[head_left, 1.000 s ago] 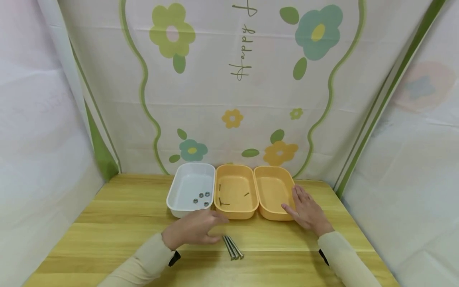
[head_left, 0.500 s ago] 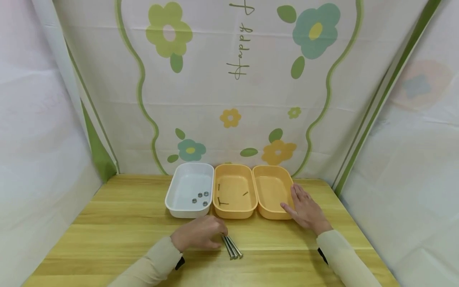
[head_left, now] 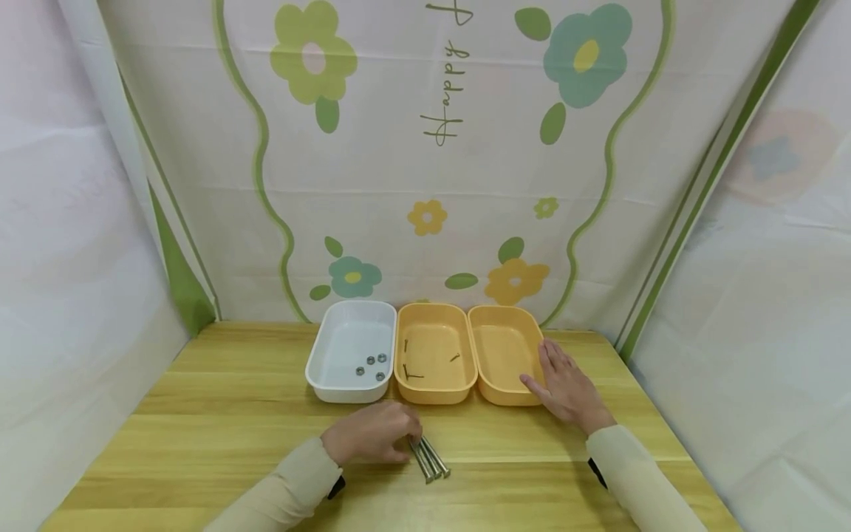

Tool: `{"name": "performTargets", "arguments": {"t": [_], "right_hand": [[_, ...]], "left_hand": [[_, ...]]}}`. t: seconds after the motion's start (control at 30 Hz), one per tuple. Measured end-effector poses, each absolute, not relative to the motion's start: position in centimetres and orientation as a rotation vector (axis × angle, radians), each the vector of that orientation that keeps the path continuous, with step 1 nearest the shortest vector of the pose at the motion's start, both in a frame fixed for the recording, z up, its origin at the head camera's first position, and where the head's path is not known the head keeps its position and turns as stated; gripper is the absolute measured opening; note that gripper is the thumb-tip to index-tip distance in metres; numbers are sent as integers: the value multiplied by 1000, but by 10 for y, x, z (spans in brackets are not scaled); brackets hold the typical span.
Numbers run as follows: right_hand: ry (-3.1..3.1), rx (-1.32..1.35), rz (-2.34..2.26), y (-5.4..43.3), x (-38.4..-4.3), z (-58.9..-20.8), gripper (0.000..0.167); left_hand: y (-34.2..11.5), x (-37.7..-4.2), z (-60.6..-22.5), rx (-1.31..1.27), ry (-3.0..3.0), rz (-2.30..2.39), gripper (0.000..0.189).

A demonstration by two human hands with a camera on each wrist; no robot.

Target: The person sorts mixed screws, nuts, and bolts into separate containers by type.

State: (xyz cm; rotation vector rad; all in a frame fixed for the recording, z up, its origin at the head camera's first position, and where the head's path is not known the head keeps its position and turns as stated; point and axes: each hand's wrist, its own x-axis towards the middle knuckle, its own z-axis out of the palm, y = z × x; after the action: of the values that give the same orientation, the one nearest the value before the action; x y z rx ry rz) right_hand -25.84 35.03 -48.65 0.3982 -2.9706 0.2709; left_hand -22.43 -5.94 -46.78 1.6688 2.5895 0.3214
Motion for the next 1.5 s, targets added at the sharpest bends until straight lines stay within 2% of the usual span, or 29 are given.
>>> {"name": "performTargets", "arguments": {"t": [0.43,0.83,1.5], "right_hand": [[-2980,392,273,352,-257,-487,92],[-2970,393,271,353,-258,-486,92],[-2957,401,287,350,-256,-486,90]], "left_hand": [[-64,-212,-465,1663,2534,288,17],[-59,-208,-432,1731,2541,392,10],[-18,-244,-394,1871,2793,311,9]]}}
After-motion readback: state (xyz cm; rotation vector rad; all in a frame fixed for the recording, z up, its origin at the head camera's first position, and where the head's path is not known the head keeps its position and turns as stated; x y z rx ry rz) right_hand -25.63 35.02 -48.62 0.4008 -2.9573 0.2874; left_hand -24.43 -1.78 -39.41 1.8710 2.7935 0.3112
